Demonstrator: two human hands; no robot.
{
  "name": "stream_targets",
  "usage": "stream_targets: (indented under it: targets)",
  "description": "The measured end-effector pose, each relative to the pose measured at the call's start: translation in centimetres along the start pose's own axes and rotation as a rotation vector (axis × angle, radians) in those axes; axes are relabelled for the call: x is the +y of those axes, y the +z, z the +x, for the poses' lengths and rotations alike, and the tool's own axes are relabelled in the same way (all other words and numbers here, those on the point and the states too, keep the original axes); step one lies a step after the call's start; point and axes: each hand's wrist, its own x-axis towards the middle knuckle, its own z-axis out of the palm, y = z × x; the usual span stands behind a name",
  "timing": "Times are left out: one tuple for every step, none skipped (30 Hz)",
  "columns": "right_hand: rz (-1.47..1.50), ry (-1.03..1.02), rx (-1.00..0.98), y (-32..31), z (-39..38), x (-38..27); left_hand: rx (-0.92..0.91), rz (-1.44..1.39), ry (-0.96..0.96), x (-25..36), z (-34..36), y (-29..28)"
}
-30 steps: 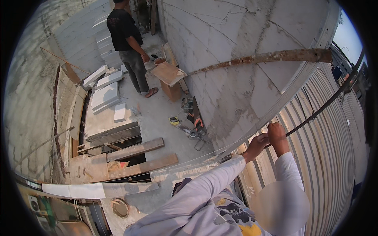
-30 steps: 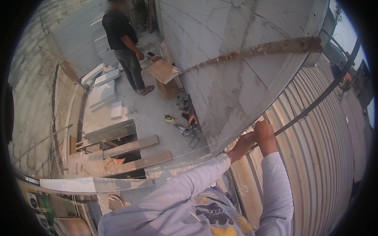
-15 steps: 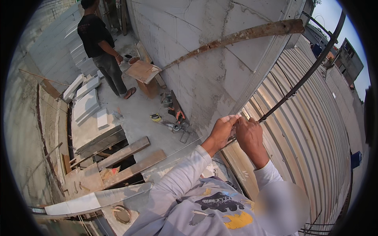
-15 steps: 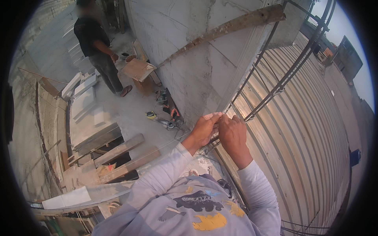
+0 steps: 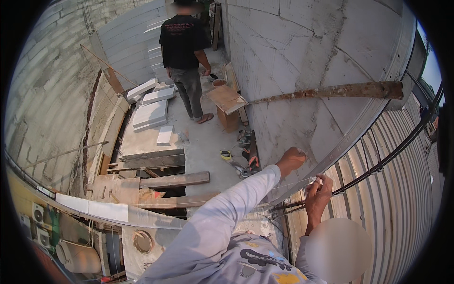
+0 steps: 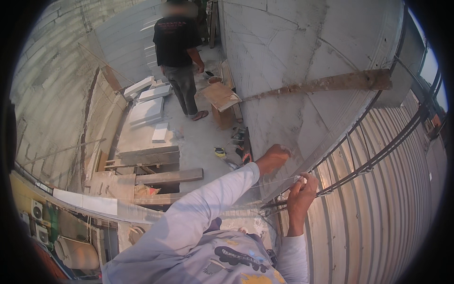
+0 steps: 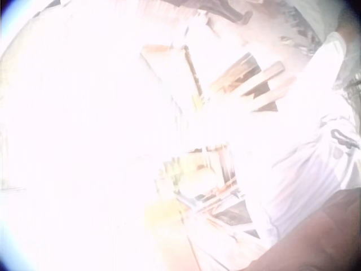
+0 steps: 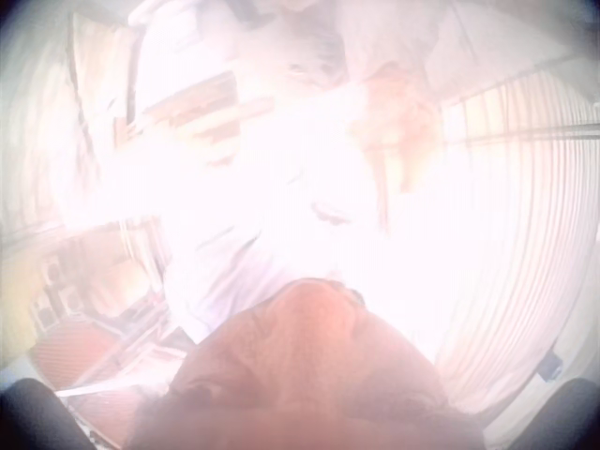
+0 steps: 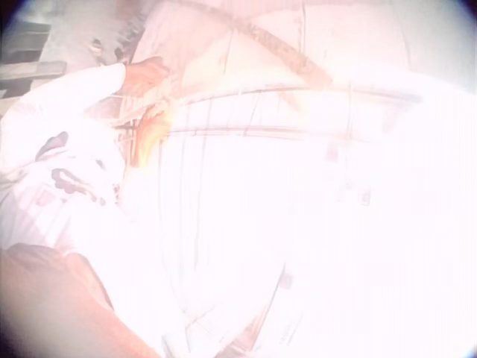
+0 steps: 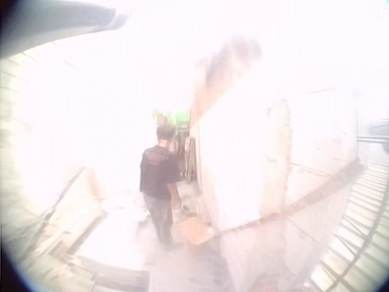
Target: The person secures a thin wire to a metal scaffolding pole using pliers, then measures the pole with a tape measure. The person is working on a rooftop construction site.
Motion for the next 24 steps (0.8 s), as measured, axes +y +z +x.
stream_targets:
  targets:
    - [-0.036, 0.009, 0.032, -0.3, 0.3, 0.9, 0.021, 0.088, 0.103, -1.1, 1.3, 0.1]
    - [-0.082, 0.021, 0.074, -1.0, 0.6, 2.0, -0.066, 0.132, 0.136, -0.9, 1.9, 0.4]
    - [-0.116, 0.001, 0.038, -1.5, 1.1, 3.0, -0.153, 0.176, 0.17, -0.3, 2.5, 0.3]
    - [-0.179, -0.085, 0.048, -1.5, 1.8, 5.3, -0.237, 0.22, 0.204, 0.3, 2.9, 0.3]
    - [-0.242, -0.17, 0.059, -1.2, 2.5, 8.2, -0.311, 0.222, 0.248, 0.8, 3.3, 0.6]
    - [-0.212, -0.148, 0.04, -0.9, 2.9, 8.9, -0.374, 0.223, 0.285, 1.1, 3.7, 0.7]
    - [-0.183, -0.125, 0.024, -0.6, 3.2, 9.5, -0.436, 0.224, 0.324, 1.3, 3.8, 0.8]
    - [-0.071, 0.012, -0.012, -0.5, 3.6, 9.2, -0.432, 0.239, 0.317, 1.8, 3.5, 1.2]
    - [0.036, 0.151, -0.046, -0.4, 3.9, 9.1, -0.43, 0.253, 0.313, 2.8, 2.9, 1.8]
    - [0.092, 0.188, -0.034, -0.4, 4.2, 9.2, -0.429, 0.266, 0.309, 3.2, 2.8, 2.2]
    - [0.152, 0.224, -0.028, -0.3, 4.3, 9.1, -0.436, 0.264, 0.32, 3.0, 3.0, 2.3]
    - [0.146, 0.208, -0.027, -0.3, 4.4, 9.4, -0.444, 0.259, 0.332, 2.7, 3.4, 2.5]
    - [0.139, 0.193, -0.025, -0.2, 4.4, 9.6, -0.453, 0.255, 0.344, 2.5, 3.7, 2.6]
    - [0.145, 0.217, -0.037, -0.3, 4.3, 9.4, -0.481, 0.224, 0.296, 2.5, 3.8, 2.6]
    - [0.15, 0.242, -0.049, -0.7, 4.3, 9.1, -0.509, 0.191, 0.249, 2.6, 3.9, 2.6]
    - [0.155, 0.267, -0.06, -1.2, 4.2, 8.6, -0.515, 0.168, 0.235, 2.7, 3.8, 2.8]
    - [0.009, 0.206, -0.045, -1.4, 4.1, 6.5, -0.521, 0.149, 0.219, 2.9, 3.6, 3.0]
    - [0.021, 0.198, -0.032, -1.2, 3.8, 5.6, -0.49, 0.136, 0.23, 2.9, 3.1, 2.8]
    - [0.033, 0.191, -0.02, -1.0, 3.5, 4.9, -0.458, 0.124, 0.241, 2.8, 2.4, 2.6]
    - [0.045, 0.18, 0.003, -0.9, 3.5, 4.7, -0.392, 0.053, 0.203, 3.3, 1.2, 2.5]
    - [0.14, 0.187, 0.03, -1.0, 3.4, 5.3, -0.34, -0.017, 0.169, 3.9, -0.2, 2.7]
    - [0.183, 0.199, 0.061, -1.3, 3.2, 5.7, -0.288, -0.085, 0.134, 4.2, -1.2, 2.6]
    - [0.235, 0.214, 0.074, -1.2, 2.5, 4.8, -0.312, -0.046, 0.154, 3.7, -1.9, 1.7]
    - [0.281, 0.231, 0.092, -1.3, 1.8, 3.8, -0.343, -0.01, 0.176, 3.2, -2.5, 0.9]
